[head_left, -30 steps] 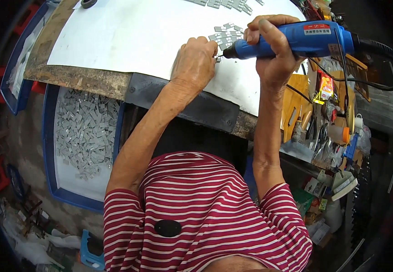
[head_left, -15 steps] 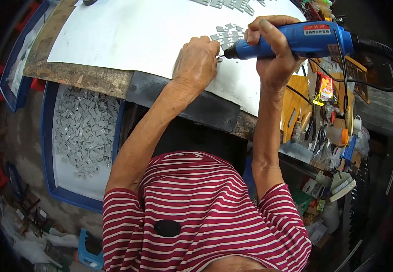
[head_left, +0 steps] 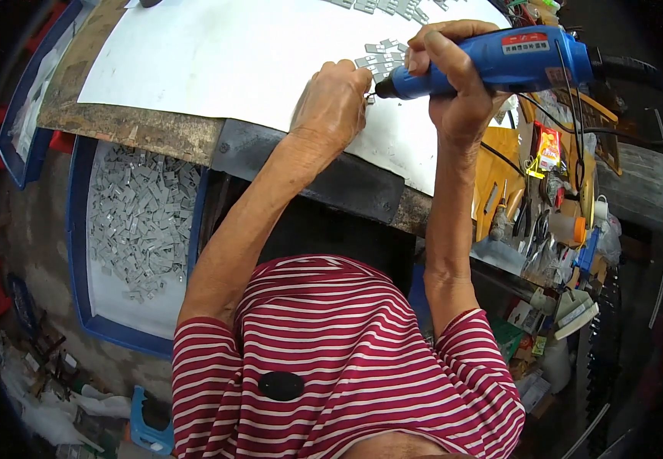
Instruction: Assembling small metal plates using an electric screwdriver.
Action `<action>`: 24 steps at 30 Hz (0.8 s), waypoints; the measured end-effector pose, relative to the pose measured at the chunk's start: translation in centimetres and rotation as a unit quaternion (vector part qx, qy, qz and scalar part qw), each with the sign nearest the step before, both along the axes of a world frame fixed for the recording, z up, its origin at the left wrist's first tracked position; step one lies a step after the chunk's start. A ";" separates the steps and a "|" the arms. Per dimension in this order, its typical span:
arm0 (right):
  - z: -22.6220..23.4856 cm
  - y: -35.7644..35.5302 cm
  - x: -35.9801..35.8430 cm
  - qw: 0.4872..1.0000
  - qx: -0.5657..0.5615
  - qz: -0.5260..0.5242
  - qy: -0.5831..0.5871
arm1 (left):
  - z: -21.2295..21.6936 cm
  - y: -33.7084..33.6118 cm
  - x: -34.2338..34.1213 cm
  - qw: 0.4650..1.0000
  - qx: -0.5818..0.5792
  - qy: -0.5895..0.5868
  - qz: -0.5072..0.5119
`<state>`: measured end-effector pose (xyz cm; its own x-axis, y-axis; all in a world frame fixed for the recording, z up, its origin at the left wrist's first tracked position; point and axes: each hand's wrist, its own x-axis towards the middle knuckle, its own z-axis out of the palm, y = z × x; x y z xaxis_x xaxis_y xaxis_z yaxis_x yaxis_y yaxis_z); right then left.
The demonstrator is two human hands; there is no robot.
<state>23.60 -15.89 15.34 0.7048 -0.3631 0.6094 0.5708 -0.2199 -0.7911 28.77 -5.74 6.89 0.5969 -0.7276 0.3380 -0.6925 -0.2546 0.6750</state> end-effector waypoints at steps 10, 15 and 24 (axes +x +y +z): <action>-0.3 -0.6 0.2 0.996 -0.029 0.090 -0.005 | 0.3 0.0 0.1 0.999 0.009 0.043 0.000; -0.3 -0.6 0.3 0.995 -0.018 0.094 0.005 | 0.5 -0.1 0.3 0.998 0.009 0.064 -0.006; -0.9 -0.2 0.6 0.996 -0.037 0.077 -0.017 | 0.6 0.0 0.5 0.998 0.015 0.052 -0.010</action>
<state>24.21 -16.07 14.46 0.7275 -0.2057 0.6546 0.6277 -0.1856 -0.7560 29.32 -5.71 7.51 0.6136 -0.7482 0.2526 -0.6238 -0.2631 0.7360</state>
